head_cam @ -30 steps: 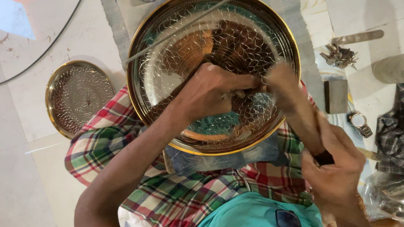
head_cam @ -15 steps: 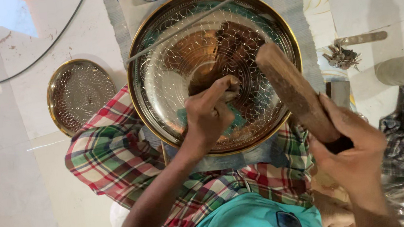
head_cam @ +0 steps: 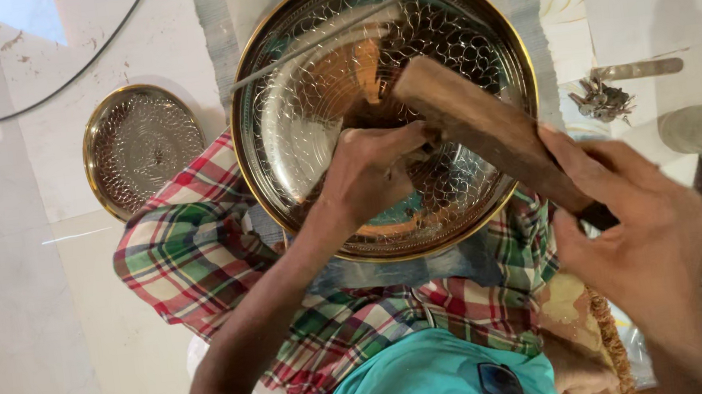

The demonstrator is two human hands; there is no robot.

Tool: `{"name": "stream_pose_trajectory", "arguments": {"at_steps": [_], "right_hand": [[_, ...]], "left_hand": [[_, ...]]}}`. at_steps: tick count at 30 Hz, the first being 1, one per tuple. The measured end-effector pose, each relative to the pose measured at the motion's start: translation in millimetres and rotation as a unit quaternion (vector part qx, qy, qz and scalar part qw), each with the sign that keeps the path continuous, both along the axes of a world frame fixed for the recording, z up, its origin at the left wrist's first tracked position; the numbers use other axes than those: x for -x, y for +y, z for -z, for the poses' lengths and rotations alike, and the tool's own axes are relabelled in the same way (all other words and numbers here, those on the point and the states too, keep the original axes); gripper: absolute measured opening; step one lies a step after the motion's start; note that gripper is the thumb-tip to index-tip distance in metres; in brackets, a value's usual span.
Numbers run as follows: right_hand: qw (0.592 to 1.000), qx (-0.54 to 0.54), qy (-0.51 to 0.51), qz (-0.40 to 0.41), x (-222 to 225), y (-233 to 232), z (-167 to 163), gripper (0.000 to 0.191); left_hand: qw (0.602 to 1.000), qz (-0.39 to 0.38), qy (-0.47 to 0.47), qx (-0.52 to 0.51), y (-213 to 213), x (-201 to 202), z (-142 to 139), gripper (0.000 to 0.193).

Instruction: The person sits on the floor and uses a wooden mallet to repeatedly strike a small metal punch held against a brass plate. The plate rests on a cushioned surface, and the person adjusts the punch position while hammering to create a textured pattern.

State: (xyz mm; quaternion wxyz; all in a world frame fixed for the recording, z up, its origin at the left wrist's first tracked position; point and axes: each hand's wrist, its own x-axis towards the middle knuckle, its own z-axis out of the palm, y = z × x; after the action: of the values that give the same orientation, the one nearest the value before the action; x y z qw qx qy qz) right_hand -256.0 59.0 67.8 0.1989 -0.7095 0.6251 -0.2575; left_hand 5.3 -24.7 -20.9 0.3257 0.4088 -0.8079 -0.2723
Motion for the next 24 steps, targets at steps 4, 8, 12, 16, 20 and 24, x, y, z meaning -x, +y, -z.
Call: {"name": "stream_pose_trajectory", "arguments": {"at_steps": [4,8,12,16,20,24], "right_hand": [[0.954,-0.037,-0.280,0.103,-14,41,61,0.072],[0.934,-0.075,-0.307,0.168,-17,91,93,0.073],[0.951,-0.068,-0.242,0.179,-14,110,95,0.075],[0.924,-0.088,-0.294,0.227,-13,103,78,0.072],[0.948,-0.023,-0.251,0.196,-12,88,62,0.061],[0.992,0.034,-0.081,0.090,-10,75,62,0.061]], "left_hand": [[0.992,0.126,0.018,-0.003,-24,-5,-15,0.052],[0.984,0.175,-0.022,0.000,-37,1,-27,0.057],[0.977,0.208,-0.043,-0.024,-43,3,-32,0.058],[0.974,0.223,-0.027,-0.020,-45,0,-35,0.059],[0.973,0.230,-0.028,-0.008,-44,-1,-39,0.055],[0.976,0.204,-0.072,0.000,-39,0,-38,0.055]]}}
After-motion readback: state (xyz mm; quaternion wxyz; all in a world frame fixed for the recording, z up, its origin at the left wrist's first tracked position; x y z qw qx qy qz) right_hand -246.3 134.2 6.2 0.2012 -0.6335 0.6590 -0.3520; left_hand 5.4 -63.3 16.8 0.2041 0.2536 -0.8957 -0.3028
